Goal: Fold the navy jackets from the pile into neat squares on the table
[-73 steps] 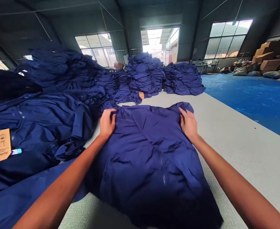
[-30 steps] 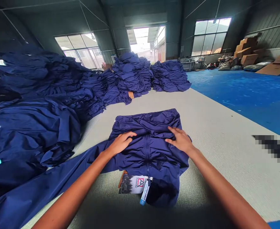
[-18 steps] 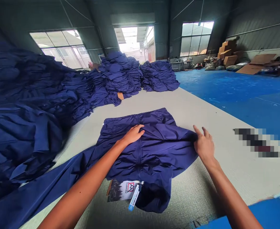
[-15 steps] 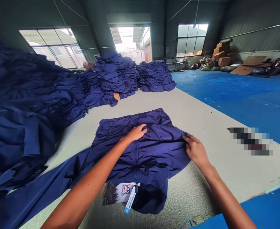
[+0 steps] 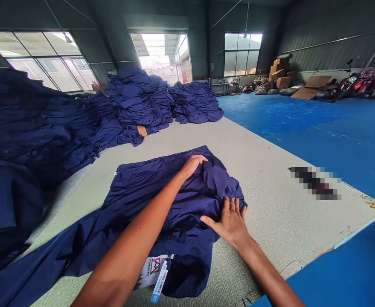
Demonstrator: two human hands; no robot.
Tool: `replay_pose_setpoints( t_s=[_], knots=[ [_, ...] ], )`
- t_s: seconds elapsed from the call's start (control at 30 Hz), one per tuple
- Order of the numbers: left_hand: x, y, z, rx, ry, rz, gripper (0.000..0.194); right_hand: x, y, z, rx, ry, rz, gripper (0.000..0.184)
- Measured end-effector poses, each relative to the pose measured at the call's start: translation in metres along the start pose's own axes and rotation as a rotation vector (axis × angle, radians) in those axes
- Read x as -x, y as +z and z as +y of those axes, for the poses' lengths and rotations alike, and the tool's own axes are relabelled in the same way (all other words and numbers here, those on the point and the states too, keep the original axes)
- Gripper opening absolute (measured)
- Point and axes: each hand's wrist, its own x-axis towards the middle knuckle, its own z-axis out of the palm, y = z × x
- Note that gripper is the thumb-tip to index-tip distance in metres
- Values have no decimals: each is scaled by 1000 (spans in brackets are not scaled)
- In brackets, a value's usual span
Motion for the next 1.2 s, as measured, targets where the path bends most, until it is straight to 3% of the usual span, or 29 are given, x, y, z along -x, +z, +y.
replay_pose_setpoints(
  t_s=[0.1, 0.23, 0.37, 0.43, 0.5, 0.6, 0.77, 0.93, 1.07, 1.2],
  knots=[
    [-5, 4, -1, -79, -188, 19, 45, 2, 3, -13, 5, 20, -43, 131],
    [6, 21, -19, -212, -346, 143, 76, 12, 17, -24, 52, -42, -3, 137],
    [15, 26, -44, -358, -390, 275, 93, 20, 26, -26, 19, -152, 4, 110],
    [13, 20, -57, -366, -502, 237, 106, 21, 28, -27, -11, -202, -35, 92],
    [11, 11, -67, -319, -597, 126, 114, 21, 29, -29, -52, -267, -74, 80],
    [11, -2, -79, -308, -575, 40, 96, 21, 33, -36, -149, -402, -134, 76],
    [32, -15, -87, -339, -489, 90, 48, 20, 29, -51, -305, -515, -221, 87],
    [53, -20, -85, -334, -504, 127, 27, 7, 11, -50, -504, -560, -237, 71],
    [59, -33, -83, -237, -566, 132, 35, -6, 1, -36, -850, -431, -235, 47],
    [54, -57, -79, -56, -620, 191, 36, -10, -20, -23, -1282, -178, -258, 43]
  ],
)
